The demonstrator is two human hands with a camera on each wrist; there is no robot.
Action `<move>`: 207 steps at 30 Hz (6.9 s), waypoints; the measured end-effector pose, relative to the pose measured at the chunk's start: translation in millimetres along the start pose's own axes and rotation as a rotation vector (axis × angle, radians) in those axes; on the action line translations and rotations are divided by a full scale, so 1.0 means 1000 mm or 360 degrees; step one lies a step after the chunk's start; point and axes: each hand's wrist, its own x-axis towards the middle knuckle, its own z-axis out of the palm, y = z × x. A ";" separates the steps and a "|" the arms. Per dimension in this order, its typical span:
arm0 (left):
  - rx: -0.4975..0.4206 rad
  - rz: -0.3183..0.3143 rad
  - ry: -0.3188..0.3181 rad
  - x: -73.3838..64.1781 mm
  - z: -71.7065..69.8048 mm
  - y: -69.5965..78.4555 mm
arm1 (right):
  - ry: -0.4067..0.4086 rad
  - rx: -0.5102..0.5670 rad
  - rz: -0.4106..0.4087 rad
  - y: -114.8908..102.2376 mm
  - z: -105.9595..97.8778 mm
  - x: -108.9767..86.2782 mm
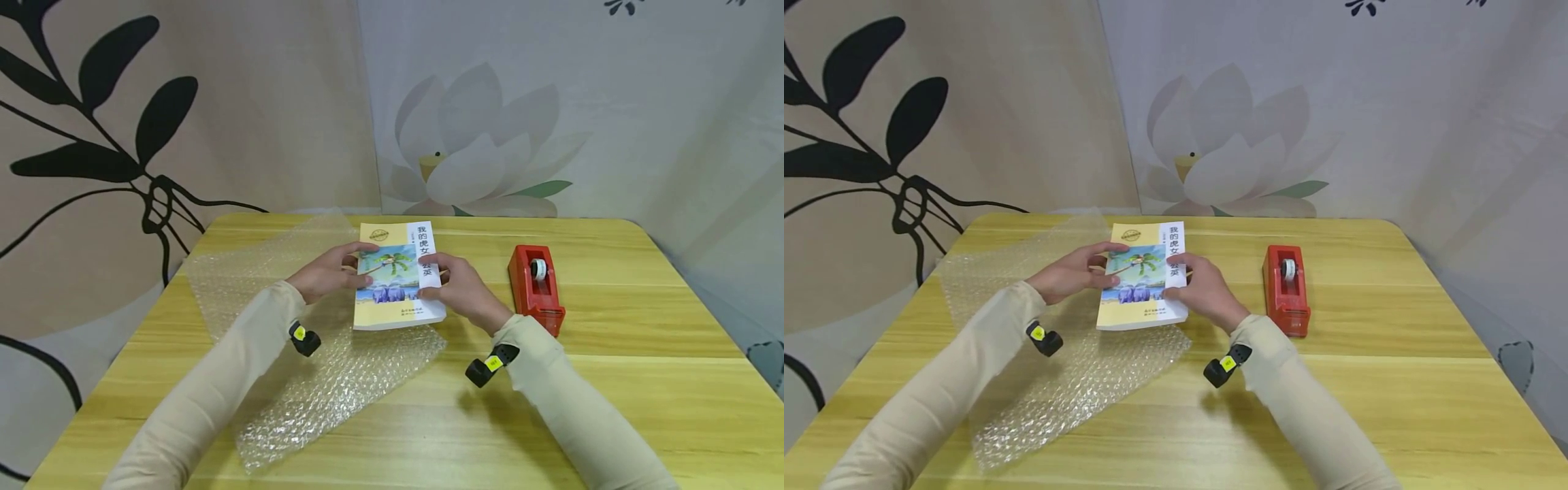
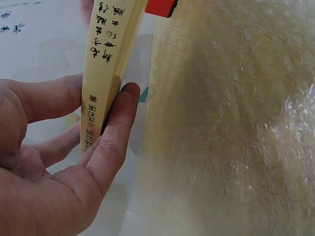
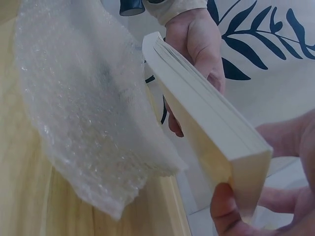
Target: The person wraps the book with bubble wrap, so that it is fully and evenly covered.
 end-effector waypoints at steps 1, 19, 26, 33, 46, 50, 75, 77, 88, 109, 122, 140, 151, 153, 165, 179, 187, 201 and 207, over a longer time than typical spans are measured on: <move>0.0002 -0.0002 0.0002 0.000 -0.001 -0.001 | -0.0004 0.0000 -0.0003 0.000 0.001 0.000; 0.0012 -0.0045 0.0057 -0.015 -0.010 -0.013 | -0.0086 0.0033 -0.0056 -0.004 0.018 0.005; 0.0053 -0.0044 0.0064 -0.019 -0.015 -0.022 | -0.0115 0.0076 -0.0062 -0.005 0.025 0.007; 0.0082 -0.0030 0.0058 -0.024 -0.021 -0.029 | -0.0129 0.0072 -0.0051 -0.011 0.032 0.008; 0.0089 -0.0074 0.0089 -0.031 -0.028 -0.040 | -0.0162 0.0097 -0.0046 -0.014 0.046 0.012; 0.0069 -0.0072 0.0089 -0.032 -0.030 -0.040 | -0.0144 0.0069 -0.0025 -0.015 0.049 0.013; 0.0071 -0.0082 0.0163 -0.054 -0.047 -0.049 | -0.0181 0.0151 -0.0030 -0.027 0.073 0.017; 0.0065 -0.0088 0.0175 -0.055 -0.049 -0.050 | -0.0206 0.0218 -0.0029 -0.026 0.075 0.018; 0.0104 -0.0138 0.0281 -0.062 -0.059 -0.058 | -0.0351 0.0630 0.0000 -0.023 0.086 0.021; 0.0205 -0.0147 0.0444 -0.077 -0.069 -0.069 | -0.0347 0.0616 -0.0025 -0.033 0.114 0.029; 0.0255 -0.0186 0.0497 -0.077 -0.078 -0.075 | -0.0383 0.0547 -0.0041 -0.039 0.127 0.035; 0.0266 -0.0234 0.0463 -0.072 -0.082 -0.083 | -0.0325 0.0457 0.0042 -0.041 0.139 0.040; 0.0261 -0.0245 0.0505 -0.070 -0.079 -0.088 | -0.0329 0.0442 0.0049 -0.042 0.143 0.041; 0.0272 -0.0235 0.0504 -0.070 -0.078 -0.086 | -0.0334 0.0433 0.0048 -0.042 0.142 0.041; 0.0313 -0.0242 0.0508 -0.071 -0.078 -0.084 | -0.0341 0.0371 0.0080 -0.042 0.140 0.038; 0.0289 -0.0209 0.0509 -0.069 -0.083 -0.085 | -0.0337 0.0344 0.0062 -0.046 0.141 0.040; 0.0277 -0.0229 0.0511 -0.067 -0.081 -0.084 | -0.0362 0.0274 0.0070 -0.045 0.139 0.040; 0.0406 -0.0244 0.0497 -0.066 -0.082 -0.083 | -0.0340 0.0158 0.0042 -0.044 0.139 0.040; 0.0450 -0.0269 0.0475 -0.063 -0.083 -0.082 | -0.0352 0.0104 0.0034 -0.045 0.137 0.040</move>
